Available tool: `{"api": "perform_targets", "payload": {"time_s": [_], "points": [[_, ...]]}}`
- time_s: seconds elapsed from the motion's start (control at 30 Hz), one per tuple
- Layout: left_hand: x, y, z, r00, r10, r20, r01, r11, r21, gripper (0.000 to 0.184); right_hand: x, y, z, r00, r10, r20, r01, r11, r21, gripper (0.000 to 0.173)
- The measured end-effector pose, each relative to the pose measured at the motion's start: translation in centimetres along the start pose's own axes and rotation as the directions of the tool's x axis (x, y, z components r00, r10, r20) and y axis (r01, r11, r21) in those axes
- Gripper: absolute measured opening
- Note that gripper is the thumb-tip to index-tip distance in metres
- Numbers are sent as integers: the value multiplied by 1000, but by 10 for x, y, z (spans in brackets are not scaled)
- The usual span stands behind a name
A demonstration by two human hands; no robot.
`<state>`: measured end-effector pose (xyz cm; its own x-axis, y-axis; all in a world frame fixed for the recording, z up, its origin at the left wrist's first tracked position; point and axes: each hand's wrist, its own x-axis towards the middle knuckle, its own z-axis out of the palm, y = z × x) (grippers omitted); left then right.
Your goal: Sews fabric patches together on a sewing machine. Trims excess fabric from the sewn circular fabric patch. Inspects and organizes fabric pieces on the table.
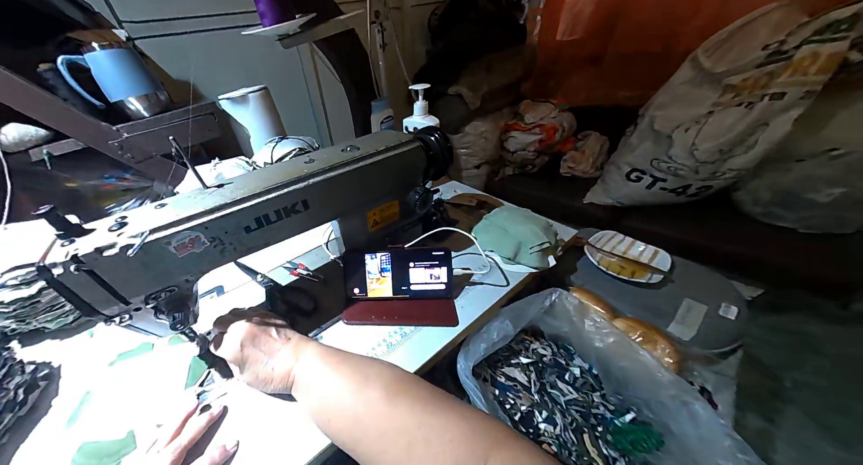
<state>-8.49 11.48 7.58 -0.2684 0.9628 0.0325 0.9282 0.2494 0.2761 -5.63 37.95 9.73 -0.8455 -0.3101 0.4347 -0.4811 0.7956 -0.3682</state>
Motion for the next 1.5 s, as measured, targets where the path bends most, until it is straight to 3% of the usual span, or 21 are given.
{"api": "perform_targets", "payload": {"time_s": [0.37, 0.57, 0.8, 0.9, 1.0, 1.13, 1.37, 1.43, 1.5], "points": [[-1, -1, 0, 1000, -8, -8, 8, 999, -33, 84, 5, -7, 4, 998, 34, 59, -35, 999, 3, 22], [1, 2, -4, 999, -32, 36, 32, 999, -3, 85, -1, -2, 7, 999, -25, -45, 25, 1000, 7, 21], [0, 6, -5, 999, -29, 36, 30, 999, -17, 84, -3, -3, 4, 1000, -10, -7, 10, 1000, 16, 19], [-1, 10, -1, 998, 12, -63, -10, 999, 36, 77, -9, -4, 3, 1000, 20, -7, -20, 1000, -8, 17], [-3, 14, 11, 980, 23, -196, -7, 997, 82, 72, -13, 3, 16, 992, -30, -122, 22, 998, -64, 13], [-6, 20, 2, 995, -48, -91, 49, 999, 17, 73, -9, 8, 21, 978, -78, -194, 68, 996, -59, 15], [-5, 19, -1, 999, -38, -10, 38, 999, -4, 76, -11, 15, 20, 967, -131, -220, 117, 990, -74, 19], [-6, 14, -9, 998, 9, -60, -10, 1000, -18, 71, -11, 16, 18, 963, -141, -230, 128, 989, -71, 20], [-7, 3, -21, 978, 34, -205, -40, 999, -25, 62, -11, 16, 17, 964, -142, -226, 131, 989, -65, 21]]}}
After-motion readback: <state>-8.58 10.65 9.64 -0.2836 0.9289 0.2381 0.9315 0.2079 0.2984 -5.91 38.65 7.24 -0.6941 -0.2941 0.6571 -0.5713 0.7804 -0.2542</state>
